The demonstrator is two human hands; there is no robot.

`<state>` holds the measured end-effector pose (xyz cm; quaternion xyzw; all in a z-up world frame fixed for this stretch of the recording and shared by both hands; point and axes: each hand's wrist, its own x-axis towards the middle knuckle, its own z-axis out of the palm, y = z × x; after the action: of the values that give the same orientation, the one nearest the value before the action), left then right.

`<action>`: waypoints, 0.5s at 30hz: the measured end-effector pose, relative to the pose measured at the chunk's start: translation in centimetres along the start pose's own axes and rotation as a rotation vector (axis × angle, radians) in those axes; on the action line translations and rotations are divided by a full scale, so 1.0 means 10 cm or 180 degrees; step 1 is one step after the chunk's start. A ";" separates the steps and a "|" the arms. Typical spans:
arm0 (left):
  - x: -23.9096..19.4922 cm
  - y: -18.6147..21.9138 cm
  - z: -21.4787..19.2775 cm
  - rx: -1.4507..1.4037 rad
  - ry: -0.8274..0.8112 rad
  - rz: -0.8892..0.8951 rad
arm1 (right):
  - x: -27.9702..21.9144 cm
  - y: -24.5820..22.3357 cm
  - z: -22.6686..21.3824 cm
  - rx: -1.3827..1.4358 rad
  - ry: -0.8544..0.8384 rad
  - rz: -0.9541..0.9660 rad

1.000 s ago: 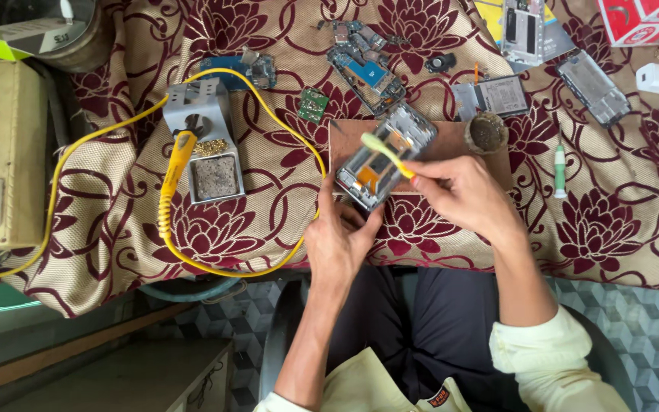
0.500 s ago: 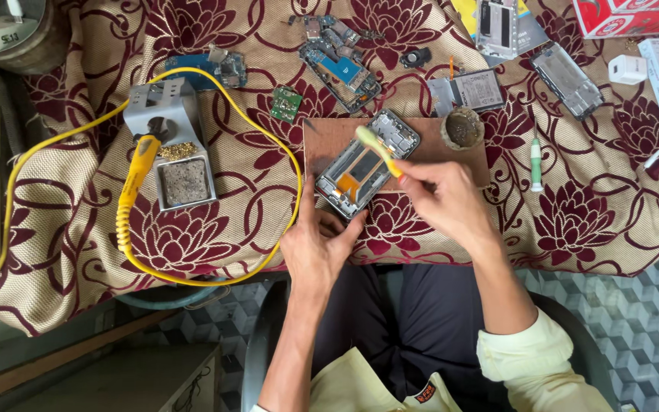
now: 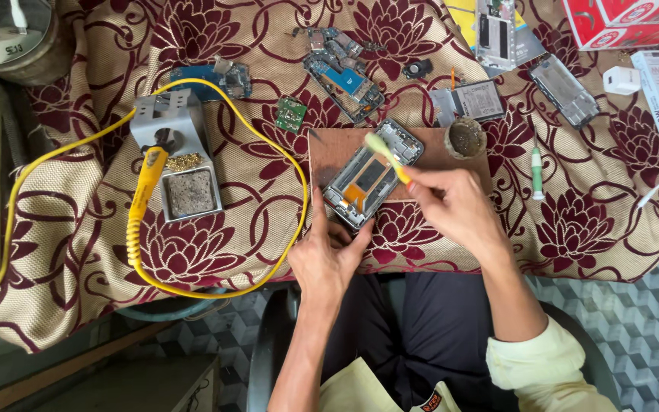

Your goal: The person scrubs the interior of a disassembled mobile phone casing using a yellow toothbrush, then switches to a green toothbrush to continue cleaning the same area. The person holds the casing with one hand and scrubs with the other.

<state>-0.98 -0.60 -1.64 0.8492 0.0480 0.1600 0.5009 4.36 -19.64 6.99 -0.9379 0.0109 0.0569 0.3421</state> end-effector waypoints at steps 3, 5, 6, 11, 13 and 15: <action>-0.01 -0.03 0.01 0.0040 0.0008 0.0097 | -0.01 -0.01 -0.01 -0.0169 0.0136 -0.0073; -0.01 -0.05 0.02 0.0026 -0.0051 0.0079 | 0.00 -0.02 0.00 -0.0170 -0.0214 -0.0008; -0.02 -0.06 0.03 0.0060 -0.0011 0.0099 | 0.00 -0.01 -0.01 -0.0177 -0.0396 0.0030; -0.04 -0.10 0.07 0.0105 -0.0027 0.0098 | 0.00 0.07 0.00 0.0028 -0.0193 0.0063; -0.03 -0.11 0.07 0.0099 -0.0030 0.0153 | 0.02 0.09 0.01 0.0067 -0.0299 -0.0050; -0.03 -0.11 0.07 0.0095 -0.0010 0.0186 | 0.02 0.11 0.00 0.0044 -0.0175 -0.0077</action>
<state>-0.97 -0.73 -3.03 0.8579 0.0247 0.1725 0.4834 4.52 -20.48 6.21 -0.9336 -0.0094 0.0784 0.3494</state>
